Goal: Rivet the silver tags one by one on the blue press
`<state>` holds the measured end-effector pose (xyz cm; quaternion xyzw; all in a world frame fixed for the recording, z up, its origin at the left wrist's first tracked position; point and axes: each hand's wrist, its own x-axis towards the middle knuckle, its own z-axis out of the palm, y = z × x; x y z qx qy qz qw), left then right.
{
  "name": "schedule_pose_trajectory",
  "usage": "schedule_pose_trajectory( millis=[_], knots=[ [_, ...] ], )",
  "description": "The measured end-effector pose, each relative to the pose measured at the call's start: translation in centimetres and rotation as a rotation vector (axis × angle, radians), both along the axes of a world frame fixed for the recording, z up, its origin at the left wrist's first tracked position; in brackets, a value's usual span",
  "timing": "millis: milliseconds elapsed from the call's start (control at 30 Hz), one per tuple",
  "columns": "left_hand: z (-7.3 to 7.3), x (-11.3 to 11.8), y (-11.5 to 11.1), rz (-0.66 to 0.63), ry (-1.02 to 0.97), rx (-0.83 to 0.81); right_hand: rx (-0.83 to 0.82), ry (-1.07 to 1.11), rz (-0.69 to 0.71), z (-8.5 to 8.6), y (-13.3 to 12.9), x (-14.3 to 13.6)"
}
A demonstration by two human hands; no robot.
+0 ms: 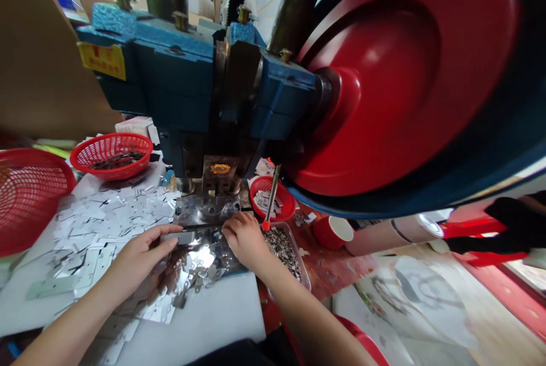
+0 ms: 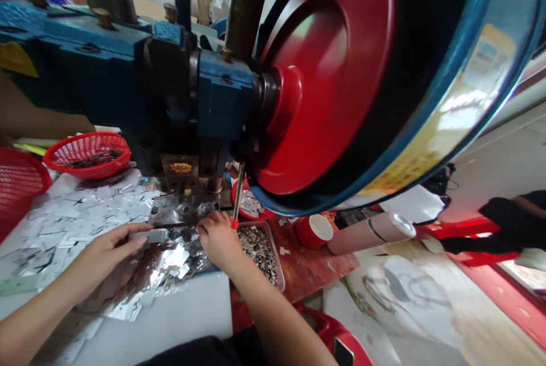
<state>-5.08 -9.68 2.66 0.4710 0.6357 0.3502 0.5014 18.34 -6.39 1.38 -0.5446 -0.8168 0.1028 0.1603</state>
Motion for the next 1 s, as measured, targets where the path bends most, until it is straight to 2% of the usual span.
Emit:
schedule_pose_trajectory(
  millis=[100, 233, 400, 500, 667, 833, 1000],
  knots=[
    [-0.6, -0.4, 0.8, -0.070, 0.035, 0.000, 0.119, 0.115, -0.054, 0.8, 2.1, -1.3],
    [-0.8, -0.4, 1.9, -0.041, 0.091, 0.057, 0.184, 0.075, 0.001, 1.4, 4.6, -2.5],
    [-0.5, 0.2, 3.8, -0.020, 0.143, 0.145, 0.239, -0.007, 0.068, 1.7, 4.8, -2.1],
    [-0.2, 1.3, 5.4, -0.033, 0.191, 0.203, 0.195, 0.123, 0.059, 1.3, 4.7, -1.6],
    [-0.1, 4.1, 7.8, -0.090, 0.344, 0.328, 0.073, 0.560, -0.040, -0.2, 5.7, -1.6],
    [-1.4, 5.2, 9.5, -0.080, 0.396, 0.413, 0.057, 0.611, -0.137, -1.0, 6.4, -2.0],
    [-2.2, 5.1, 10.4, -0.188, 0.323, 0.351, -0.012, 0.640, -0.140, -1.5, 6.8, -2.4]
  ],
)
